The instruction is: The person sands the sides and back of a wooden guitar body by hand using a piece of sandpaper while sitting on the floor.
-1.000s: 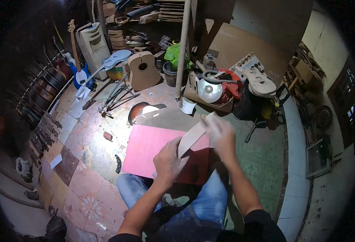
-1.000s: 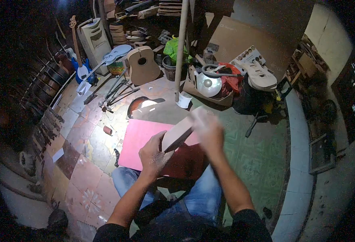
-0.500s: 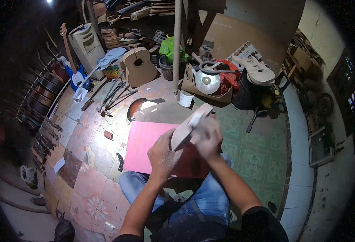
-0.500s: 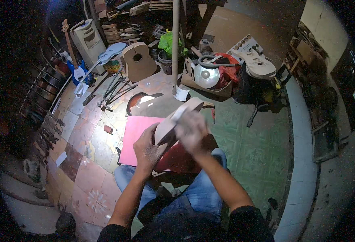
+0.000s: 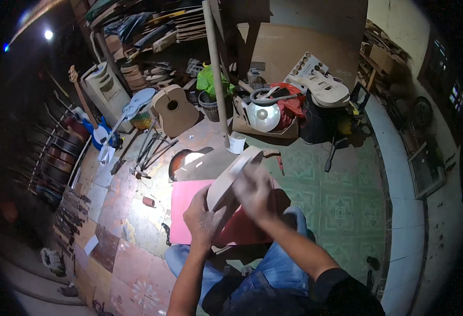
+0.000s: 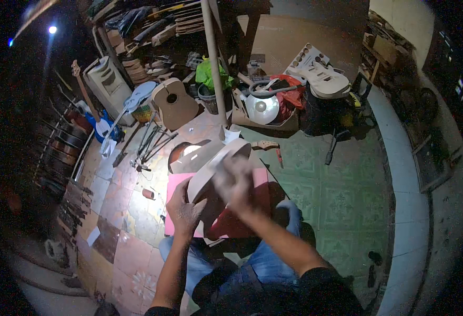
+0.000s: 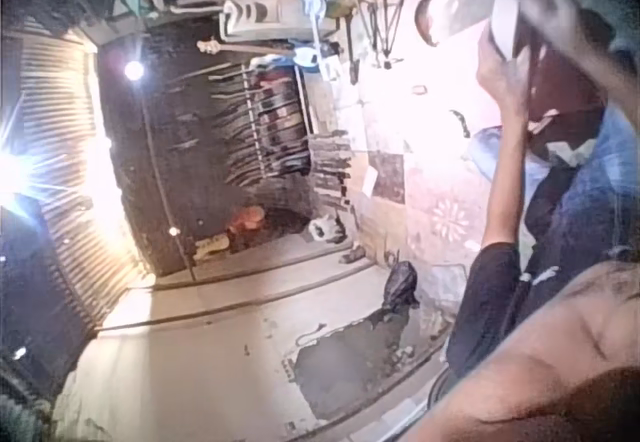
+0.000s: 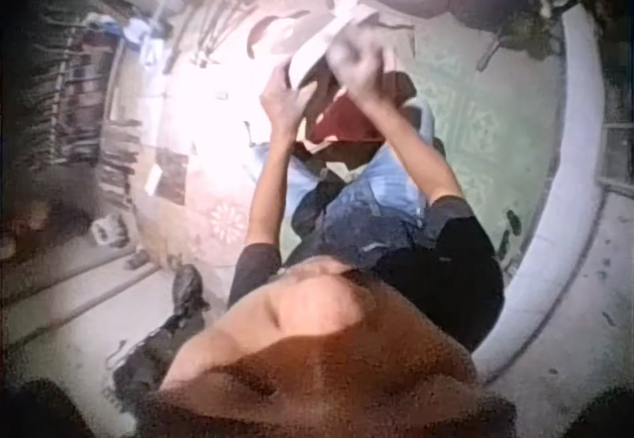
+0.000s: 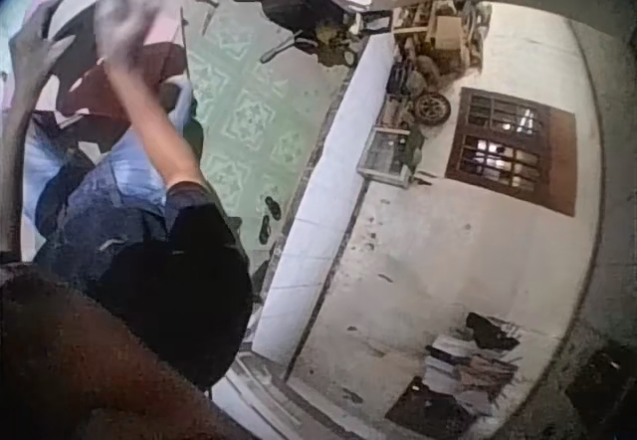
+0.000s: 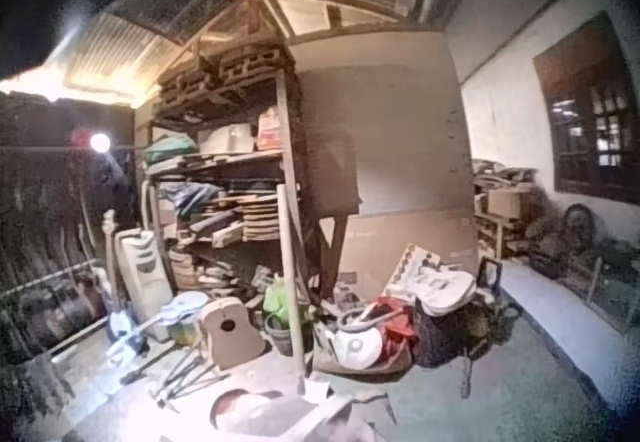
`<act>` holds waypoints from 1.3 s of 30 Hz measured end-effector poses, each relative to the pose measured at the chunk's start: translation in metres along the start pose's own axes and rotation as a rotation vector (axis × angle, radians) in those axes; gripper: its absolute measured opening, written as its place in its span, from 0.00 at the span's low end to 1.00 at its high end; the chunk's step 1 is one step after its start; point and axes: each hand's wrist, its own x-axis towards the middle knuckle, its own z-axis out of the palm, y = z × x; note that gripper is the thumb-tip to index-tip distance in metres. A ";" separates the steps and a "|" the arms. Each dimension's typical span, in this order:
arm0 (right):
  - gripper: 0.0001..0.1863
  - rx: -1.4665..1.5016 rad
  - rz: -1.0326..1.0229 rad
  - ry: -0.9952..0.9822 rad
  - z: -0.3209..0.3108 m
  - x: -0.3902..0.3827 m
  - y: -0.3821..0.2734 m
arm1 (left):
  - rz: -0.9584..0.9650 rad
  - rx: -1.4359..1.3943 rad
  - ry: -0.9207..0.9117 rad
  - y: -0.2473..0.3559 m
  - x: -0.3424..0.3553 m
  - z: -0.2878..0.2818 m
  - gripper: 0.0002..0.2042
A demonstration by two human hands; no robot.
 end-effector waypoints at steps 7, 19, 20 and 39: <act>0.22 0.152 0.488 0.131 -0.012 0.034 0.076 | 0.146 -0.049 0.062 -0.011 -0.004 0.007 0.28; 0.20 0.198 0.853 -0.004 -0.052 -0.184 0.079 | -0.071 0.251 -0.142 0.009 0.077 -0.005 0.25; 0.21 0.124 0.857 -0.024 -0.047 -0.207 0.088 | -0.081 0.334 -0.158 0.008 0.088 -0.003 0.27; 0.22 0.213 0.935 -0.072 -0.045 -0.198 0.110 | 0.047 0.590 -0.485 0.013 0.125 -0.001 0.23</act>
